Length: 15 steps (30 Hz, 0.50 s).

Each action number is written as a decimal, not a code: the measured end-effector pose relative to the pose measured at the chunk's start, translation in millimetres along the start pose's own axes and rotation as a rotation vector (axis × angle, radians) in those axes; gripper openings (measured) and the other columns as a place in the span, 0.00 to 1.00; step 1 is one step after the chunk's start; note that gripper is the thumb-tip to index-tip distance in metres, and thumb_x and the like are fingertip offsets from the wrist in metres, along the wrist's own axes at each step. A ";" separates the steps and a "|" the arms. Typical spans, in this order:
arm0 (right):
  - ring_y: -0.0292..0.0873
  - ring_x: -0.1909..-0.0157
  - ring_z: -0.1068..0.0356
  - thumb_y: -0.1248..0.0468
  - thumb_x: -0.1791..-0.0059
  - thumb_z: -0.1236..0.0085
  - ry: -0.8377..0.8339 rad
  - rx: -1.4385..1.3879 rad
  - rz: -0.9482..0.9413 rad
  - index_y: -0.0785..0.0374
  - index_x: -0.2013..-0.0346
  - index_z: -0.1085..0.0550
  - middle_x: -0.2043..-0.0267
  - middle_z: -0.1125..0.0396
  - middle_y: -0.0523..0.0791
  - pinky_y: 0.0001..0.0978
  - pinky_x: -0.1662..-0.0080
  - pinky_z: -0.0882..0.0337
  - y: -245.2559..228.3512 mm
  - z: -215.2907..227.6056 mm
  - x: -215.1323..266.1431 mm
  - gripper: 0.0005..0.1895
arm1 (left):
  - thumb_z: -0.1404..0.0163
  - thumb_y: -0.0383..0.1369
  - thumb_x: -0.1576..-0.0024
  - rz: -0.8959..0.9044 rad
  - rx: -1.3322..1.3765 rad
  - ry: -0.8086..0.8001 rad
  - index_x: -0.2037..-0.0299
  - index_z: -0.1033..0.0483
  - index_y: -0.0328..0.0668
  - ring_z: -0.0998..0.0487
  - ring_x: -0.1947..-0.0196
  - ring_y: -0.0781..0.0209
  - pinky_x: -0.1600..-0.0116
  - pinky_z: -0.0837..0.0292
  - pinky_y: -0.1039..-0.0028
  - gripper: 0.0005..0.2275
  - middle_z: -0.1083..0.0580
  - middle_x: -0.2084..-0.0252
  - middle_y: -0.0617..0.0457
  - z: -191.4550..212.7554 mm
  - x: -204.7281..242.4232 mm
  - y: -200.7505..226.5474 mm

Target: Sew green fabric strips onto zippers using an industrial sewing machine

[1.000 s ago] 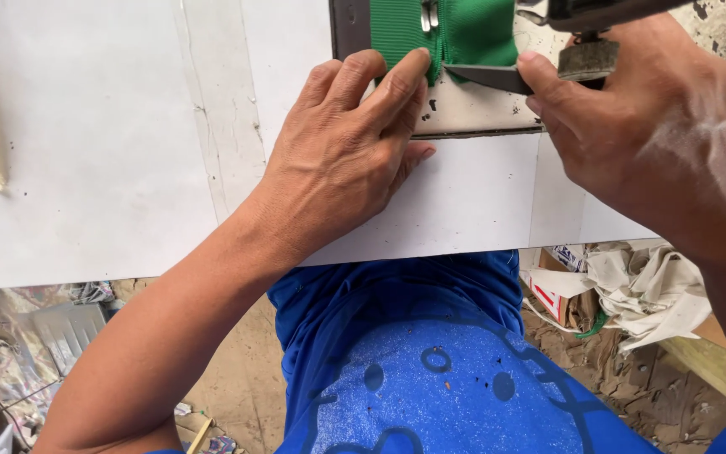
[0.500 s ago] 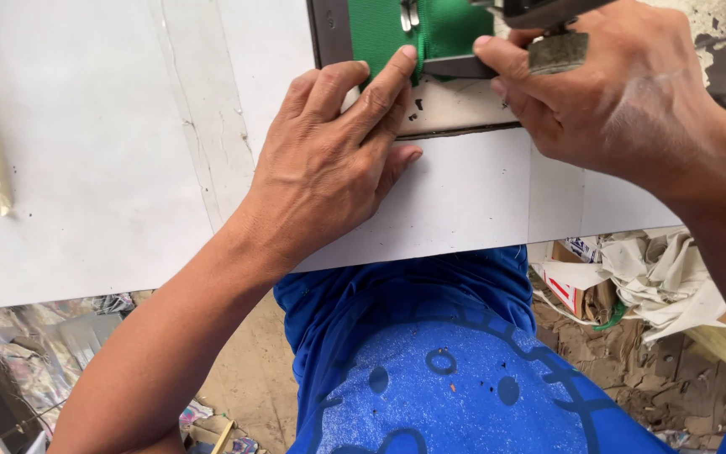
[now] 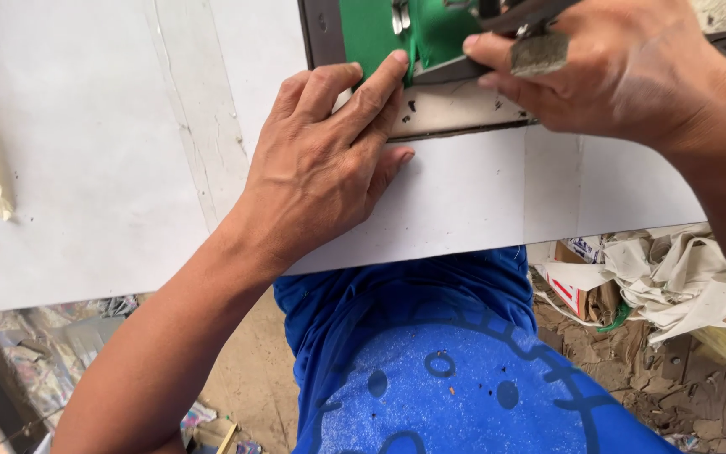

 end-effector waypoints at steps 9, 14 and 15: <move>0.58 0.49 0.22 0.72 0.36 0.38 0.049 -0.624 0.022 0.77 0.46 0.17 0.47 0.22 0.58 0.45 0.50 0.25 15.4 15.2 -8.4 0.08 | 0.43 0.44 0.34 -0.106 -0.053 -0.011 0.45 0.22 0.32 0.31 0.51 0.51 0.47 0.31 0.63 0.20 0.32 0.37 0.49 5.1 -11.0 -0.6; 0.32 0.45 0.30 0.66 0.43 0.45 -0.317 -1.707 -0.842 0.62 0.44 0.27 0.47 0.30 0.41 0.19 0.39 0.28 29.5 -137.4 48.8 0.12 | 0.40 0.36 0.36 -0.058 0.007 0.057 0.45 0.22 0.34 0.30 0.51 0.51 0.47 0.28 0.62 0.15 0.32 0.38 0.51 7.0 -9.1 -4.0; 0.32 0.45 0.30 0.66 0.43 0.45 -0.323 -1.705 -0.837 0.62 0.44 0.27 0.47 0.30 0.41 0.19 0.39 0.28 36.8 -139.8 56.3 0.12 | 0.40 0.36 0.36 -0.051 0.006 0.060 0.45 0.22 0.34 0.30 0.51 0.51 0.47 0.28 0.62 0.15 0.32 0.38 0.51 8.5 -9.9 -4.6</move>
Point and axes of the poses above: each hand's wrist, its own x-axis away from the middle knuckle, its own z-axis out of the back of the hand, y = z × x, the point moved 9 cm from there along -x, towards the middle knuckle
